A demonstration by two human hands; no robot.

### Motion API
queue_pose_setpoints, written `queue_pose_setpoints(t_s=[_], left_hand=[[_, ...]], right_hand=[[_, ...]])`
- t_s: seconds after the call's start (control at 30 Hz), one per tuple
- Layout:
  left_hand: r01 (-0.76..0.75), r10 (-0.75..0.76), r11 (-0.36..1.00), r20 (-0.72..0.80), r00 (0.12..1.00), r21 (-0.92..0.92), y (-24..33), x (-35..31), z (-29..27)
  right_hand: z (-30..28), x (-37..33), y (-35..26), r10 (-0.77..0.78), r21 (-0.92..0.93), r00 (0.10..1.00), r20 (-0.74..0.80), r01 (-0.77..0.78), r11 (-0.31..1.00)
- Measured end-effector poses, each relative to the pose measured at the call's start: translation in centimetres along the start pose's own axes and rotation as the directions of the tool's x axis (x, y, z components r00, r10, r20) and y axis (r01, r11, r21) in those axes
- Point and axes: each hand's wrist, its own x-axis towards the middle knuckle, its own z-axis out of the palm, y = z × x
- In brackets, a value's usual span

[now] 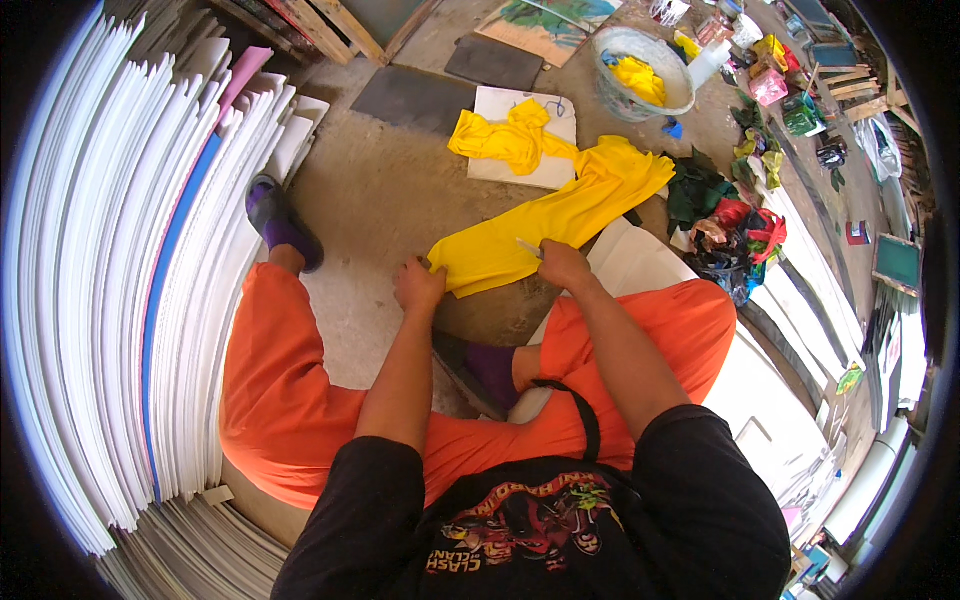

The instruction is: The person sits on the floor and uses scissors to cut a yellow piece of fabric into smaller strips. They repeatedly fold and cut the fabric, placing the cut pieces into a nearby bucket.

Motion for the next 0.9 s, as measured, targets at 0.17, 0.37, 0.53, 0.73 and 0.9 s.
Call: queue_pose_setpoints(t_s=[0.17, 0.37, 0.53, 0.73, 0.9], left_hand=[[-0.323, 0.349, 0.927, -0.125, 0.929, 0.193, 0.3, 1.6, 0.6], [-0.363, 0.389, 0.905, -0.083, 0.917, 0.222, 1.5, 2.5, 1.7], [-0.345, 0.346, 0.928, 0.022, 0.938, 0.139, 1.0, 3.4, 2.2], [-0.273, 0.169, 0.910, -0.323, 0.931, -0.310, 0.2, 5.8, 3.2], [0.072, -0.133, 0.982, -0.372, 0.919, -0.172, 2.1, 1.2, 3.7]], right_hand=[[1.1, 1.0, -1.4, -0.106, 0.165, 0.990, -0.088, 0.119, 0.979], [2.8, 0.1, -4.1, -0.137, 0.302, 0.982, -0.128, 0.170, 0.938], [3.7, 1.0, -3.9, -0.181, 0.296, 0.979, -0.089, 0.199, 0.934], [4.2, 1.4, -3.6, -0.125, 0.347, 0.981, -0.148, 0.170, 0.922], [2.7, 1.1, -3.1, -0.096, 0.337, 0.980, -0.173, 0.151, 0.929]])
